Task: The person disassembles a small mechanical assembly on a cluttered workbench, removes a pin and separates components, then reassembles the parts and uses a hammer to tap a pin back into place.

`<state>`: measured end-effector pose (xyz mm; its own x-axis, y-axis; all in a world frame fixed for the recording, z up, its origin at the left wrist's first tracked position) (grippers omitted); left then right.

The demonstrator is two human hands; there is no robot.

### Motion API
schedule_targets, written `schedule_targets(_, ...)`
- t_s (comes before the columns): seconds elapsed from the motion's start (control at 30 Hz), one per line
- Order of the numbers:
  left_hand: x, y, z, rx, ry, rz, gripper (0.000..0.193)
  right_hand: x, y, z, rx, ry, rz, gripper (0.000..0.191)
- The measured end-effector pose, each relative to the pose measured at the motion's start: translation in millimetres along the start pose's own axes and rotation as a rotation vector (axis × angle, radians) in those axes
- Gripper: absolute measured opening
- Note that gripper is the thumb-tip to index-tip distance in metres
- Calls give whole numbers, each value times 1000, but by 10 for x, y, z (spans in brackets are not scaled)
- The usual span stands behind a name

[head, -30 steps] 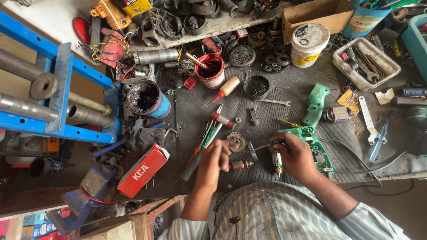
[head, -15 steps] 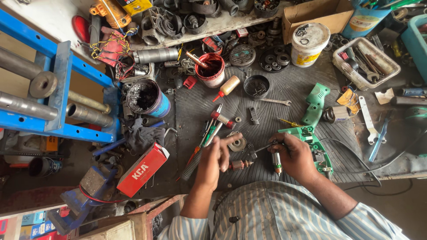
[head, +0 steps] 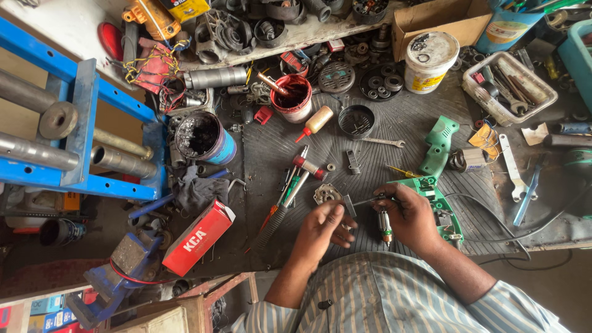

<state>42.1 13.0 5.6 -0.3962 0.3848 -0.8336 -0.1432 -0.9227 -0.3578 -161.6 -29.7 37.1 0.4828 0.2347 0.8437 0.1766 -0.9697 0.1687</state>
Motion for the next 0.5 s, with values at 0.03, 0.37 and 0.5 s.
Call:
schedule_targets(0.03, 18, -2, 40, 14, -36, -23, 43, 3, 7, 9, 8, 3, -1, 14)
schedule_targets(0.37, -95, -16, 29, -43, -8, 306, 26, 45, 7, 101, 167, 169, 75, 15)
schedule_targets(0.5, -99, -40, 31, -30, -33, 316, 27, 64, -16, 86, 203, -127, -43, 20)
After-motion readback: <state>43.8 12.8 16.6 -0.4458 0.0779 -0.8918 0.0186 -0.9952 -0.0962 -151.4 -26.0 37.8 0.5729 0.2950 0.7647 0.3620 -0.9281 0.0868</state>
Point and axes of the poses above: each hand's wrist, its own y-axis towards the middle knuckle, its own z-axis out of the palm, x = y × z, the point moved 5 cm from there along y, towards the middle knuckle, and after that the axes turned 10 degrees about -y, right-handed, at the moved point
